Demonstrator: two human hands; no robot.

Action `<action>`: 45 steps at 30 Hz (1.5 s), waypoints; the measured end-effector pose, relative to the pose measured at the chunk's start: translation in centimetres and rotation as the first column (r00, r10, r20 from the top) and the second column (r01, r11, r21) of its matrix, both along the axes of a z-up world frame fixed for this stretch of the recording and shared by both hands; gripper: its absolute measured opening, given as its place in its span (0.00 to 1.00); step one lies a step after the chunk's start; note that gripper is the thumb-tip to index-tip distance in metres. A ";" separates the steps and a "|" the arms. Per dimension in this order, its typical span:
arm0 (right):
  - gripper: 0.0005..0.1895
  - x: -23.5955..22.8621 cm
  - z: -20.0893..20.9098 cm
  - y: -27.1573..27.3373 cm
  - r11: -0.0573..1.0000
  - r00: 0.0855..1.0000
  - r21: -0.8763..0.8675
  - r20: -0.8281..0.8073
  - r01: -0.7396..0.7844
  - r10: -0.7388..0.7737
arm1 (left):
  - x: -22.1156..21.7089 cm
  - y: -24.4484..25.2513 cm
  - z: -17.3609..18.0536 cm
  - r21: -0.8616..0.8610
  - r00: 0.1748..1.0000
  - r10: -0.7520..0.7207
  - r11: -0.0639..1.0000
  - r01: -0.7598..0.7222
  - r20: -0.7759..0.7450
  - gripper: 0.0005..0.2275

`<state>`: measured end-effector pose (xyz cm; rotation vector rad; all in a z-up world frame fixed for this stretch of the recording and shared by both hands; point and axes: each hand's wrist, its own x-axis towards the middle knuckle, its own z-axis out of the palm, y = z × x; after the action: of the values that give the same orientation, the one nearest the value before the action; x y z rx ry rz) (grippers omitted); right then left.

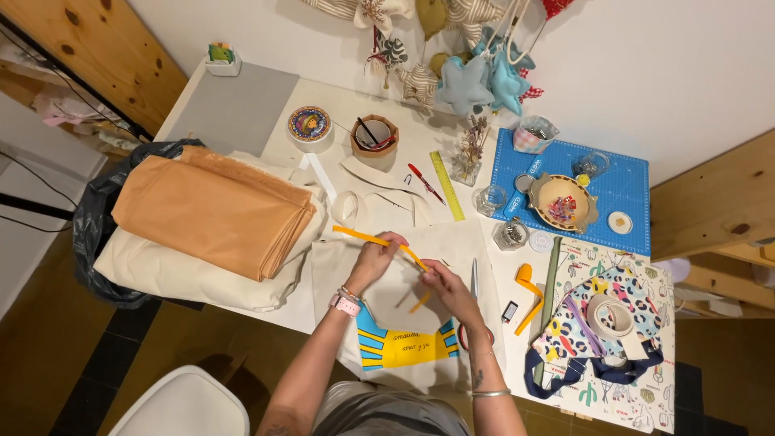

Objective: The person is sewing yellow straps onto a white tote bag using a pink sewing machine and then moves to a separate table to prepare more materials.

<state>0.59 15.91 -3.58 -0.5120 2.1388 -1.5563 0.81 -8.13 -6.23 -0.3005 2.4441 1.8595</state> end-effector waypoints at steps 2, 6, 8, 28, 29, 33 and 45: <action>0.17 -0.6 -1.0 1.4 0.996 0.995 -0.067 0.079 0.064 -0.058 | -0.5 -1.3 -0.8 -0.024 0.999 0.034 0.999 -0.034 -0.017 0.11; 0.15 -2.3 -2.4 3.7 0.974 0.983 -0.150 0.089 0.172 -0.160 | -0.9 -2.7 -3.0 -0.009 0.996 0.088 0.996 -0.088 -0.029 0.10; 0.12 -3.0 -3.7 4.3 0.952 0.959 -0.131 0.102 0.275 -0.263 | -0.5 -2.7 -3.6 -0.012 0.995 0.100 0.995 -0.100 0.025 0.11; 0.04 -3.5 5.4 0.9 0.933 0.933 -0.018 0.025 0.360 -0.360 | -1.1 6.3 2.1 0.133 0.982 -0.184 0.973 0.188 -0.045 0.11; 0.03 -3.8 5.0 1.2 0.923 0.923 0.021 -0.016 0.384 -0.383 | -1.5 6.4 1.7 0.086 0.977 -0.208 0.974 0.211 -0.041 0.08; 0.04 -4.3 2.8 2.9 0.893 0.892 0.021 -0.063 0.449 -0.447 | -1.0 7.3 4.6 0.160 0.973 -0.229 0.962 0.221 0.032 0.09; 0.19 -0.9 -18.6 10.3 0.448 0.963 0.860 -0.163 0.245 -0.215 | -1.6 8.8 7.5 0.247 0.991 -0.115 0.964 0.096 0.065 0.08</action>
<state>-0.36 26.26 -22.18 0.1431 2.7269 -0.3183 -0.76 0.66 1.24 -0.2203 2.1079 2.0309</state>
